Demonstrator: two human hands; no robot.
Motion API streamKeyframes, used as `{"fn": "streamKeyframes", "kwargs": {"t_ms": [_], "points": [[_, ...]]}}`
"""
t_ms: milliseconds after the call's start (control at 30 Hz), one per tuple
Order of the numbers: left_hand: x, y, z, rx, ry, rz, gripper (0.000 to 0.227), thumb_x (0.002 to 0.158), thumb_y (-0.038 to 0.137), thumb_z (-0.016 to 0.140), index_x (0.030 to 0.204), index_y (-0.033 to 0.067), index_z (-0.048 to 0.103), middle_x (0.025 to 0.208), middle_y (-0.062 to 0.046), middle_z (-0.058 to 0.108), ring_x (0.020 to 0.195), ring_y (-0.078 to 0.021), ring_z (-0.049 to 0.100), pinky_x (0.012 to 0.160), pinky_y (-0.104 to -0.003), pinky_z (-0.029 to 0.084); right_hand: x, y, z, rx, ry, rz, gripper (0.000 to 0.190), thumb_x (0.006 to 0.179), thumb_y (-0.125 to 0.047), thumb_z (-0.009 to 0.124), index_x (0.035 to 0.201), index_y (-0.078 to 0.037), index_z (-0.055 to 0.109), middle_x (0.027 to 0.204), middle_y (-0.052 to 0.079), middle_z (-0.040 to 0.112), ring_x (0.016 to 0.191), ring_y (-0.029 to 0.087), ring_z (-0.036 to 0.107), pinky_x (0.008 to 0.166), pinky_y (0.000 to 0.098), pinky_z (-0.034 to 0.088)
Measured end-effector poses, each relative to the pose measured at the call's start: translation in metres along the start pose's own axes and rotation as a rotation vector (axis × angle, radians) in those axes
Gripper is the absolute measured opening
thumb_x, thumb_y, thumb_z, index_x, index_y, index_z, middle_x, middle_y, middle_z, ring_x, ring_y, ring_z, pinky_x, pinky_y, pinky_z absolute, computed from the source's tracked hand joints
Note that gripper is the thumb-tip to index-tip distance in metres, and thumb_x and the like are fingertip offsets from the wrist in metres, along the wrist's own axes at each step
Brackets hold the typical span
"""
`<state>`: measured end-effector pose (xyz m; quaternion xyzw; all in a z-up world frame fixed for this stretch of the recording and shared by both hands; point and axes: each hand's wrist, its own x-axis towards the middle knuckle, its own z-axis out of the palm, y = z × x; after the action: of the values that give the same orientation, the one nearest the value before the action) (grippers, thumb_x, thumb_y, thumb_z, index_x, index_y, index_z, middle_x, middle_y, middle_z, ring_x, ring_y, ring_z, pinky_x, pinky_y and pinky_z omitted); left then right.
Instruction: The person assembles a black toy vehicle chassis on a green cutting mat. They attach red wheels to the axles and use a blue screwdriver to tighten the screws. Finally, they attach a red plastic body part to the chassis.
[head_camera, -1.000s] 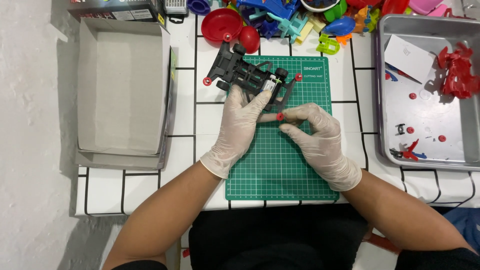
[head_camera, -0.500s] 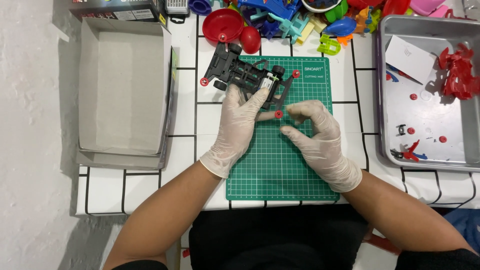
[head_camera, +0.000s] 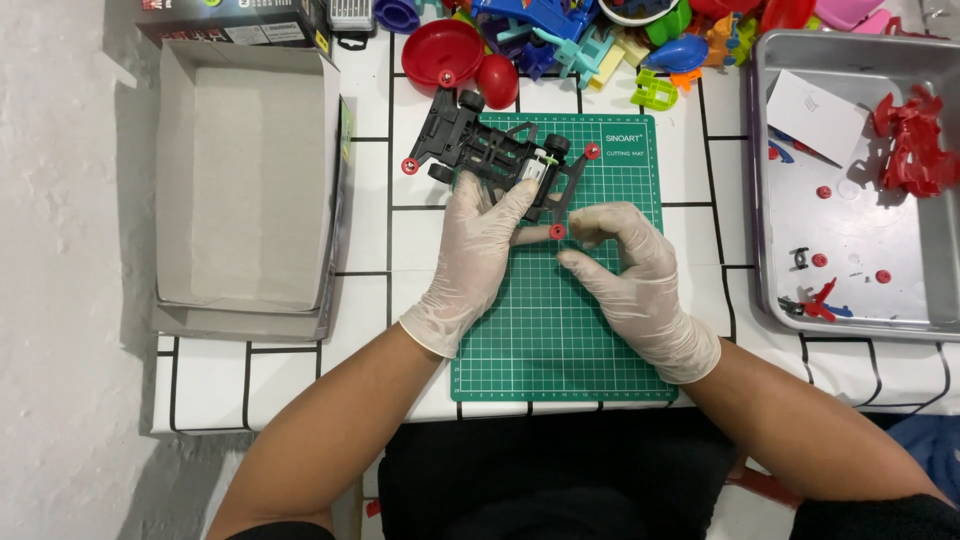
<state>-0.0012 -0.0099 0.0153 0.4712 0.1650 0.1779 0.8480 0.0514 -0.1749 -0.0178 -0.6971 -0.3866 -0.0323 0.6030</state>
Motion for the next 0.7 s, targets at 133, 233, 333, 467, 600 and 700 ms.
{"fn": "streamKeyframes", "kwargs": {"t_ms": [133, 233, 333, 467, 600, 700], "points": [[-0.002, 0.002, 0.005, 0.035, -0.027, 0.003, 0.034, 0.094, 0.014, 0.072, 0.119, 0.0022, 0.052, 0.092, -0.007, 0.063, 0.091, -0.0289, 0.074, 0.071, -0.045, 0.072, 0.001, -0.002, 0.000, -0.020, -0.015, -0.002, 0.038, 0.089, -0.005, 0.081, 0.124, 0.003, 0.069, 0.101, 0.014, 0.069, 0.094, 0.023, 0.069, 0.080, 0.0353, 0.058], [-0.006, 0.005, 0.008, 0.054, -0.039, 0.007, 0.031, 0.094, 0.013, 0.071, 0.116, 0.0016, 0.053, 0.091, -0.008, 0.064, 0.090, -0.0288, 0.075, 0.071, -0.044, 0.071, 0.001, -0.001, 0.000, -0.031, -0.029, 0.005, 0.032, 0.090, -0.001, 0.079, 0.121, 0.002, 0.072, 0.101, 0.016, 0.070, 0.094, 0.026, 0.072, 0.079, 0.0379, 0.061], [-0.007, 0.005, 0.007, 0.082, -0.050, 0.015, 0.030, 0.095, 0.015, 0.071, 0.112, 0.0005, 0.051, 0.089, -0.008, 0.061, 0.088, -0.0333, 0.076, 0.071, -0.046, 0.071, 0.002, -0.003, 0.000, -0.050, -0.026, 0.011, 0.028, 0.089, -0.001, 0.080, 0.116, 0.001, 0.075, 0.099, 0.016, 0.070, 0.095, 0.028, 0.073, 0.078, 0.0381, 0.061], [-0.003, -0.004, 0.002, 0.071, -0.050, 0.018, 0.031, 0.095, 0.014, 0.071, 0.115, 0.0010, 0.052, 0.089, -0.005, 0.061, 0.090, -0.0275, 0.075, 0.070, -0.045, 0.071, 0.002, -0.003, 0.000, -0.048, -0.014, 0.032, 0.025, 0.088, 0.000, 0.081, 0.112, 0.001, 0.076, 0.099, 0.015, 0.071, 0.097, 0.029, 0.074, 0.080, 0.0383, 0.061], [-0.003, -0.006, 0.001, 0.067, -0.045, 0.012, 0.030, 0.095, 0.014, 0.071, 0.115, 0.0029, 0.052, 0.089, -0.004, 0.062, 0.090, -0.0227, 0.074, 0.070, -0.043, 0.071, 0.001, 0.000, 0.001, -0.065, 0.002, 0.017, 0.023, 0.087, 0.001, 0.082, 0.109, 0.001, 0.077, 0.097, 0.016, 0.071, 0.095, 0.030, 0.074, 0.079, 0.0392, 0.062], [0.002, -0.015, -0.003, 0.061, -0.042, 0.011, 0.030, 0.094, 0.014, 0.072, 0.113, 0.0026, 0.052, 0.088, -0.005, 0.062, 0.089, -0.0222, 0.073, 0.069, -0.043, 0.071, 0.000, -0.001, 0.002, -0.078, 0.010, 0.011, 0.022, 0.086, 0.000, 0.084, 0.107, 0.000, 0.077, 0.097, 0.016, 0.072, 0.095, 0.031, 0.074, 0.079, 0.0396, 0.062]]}}
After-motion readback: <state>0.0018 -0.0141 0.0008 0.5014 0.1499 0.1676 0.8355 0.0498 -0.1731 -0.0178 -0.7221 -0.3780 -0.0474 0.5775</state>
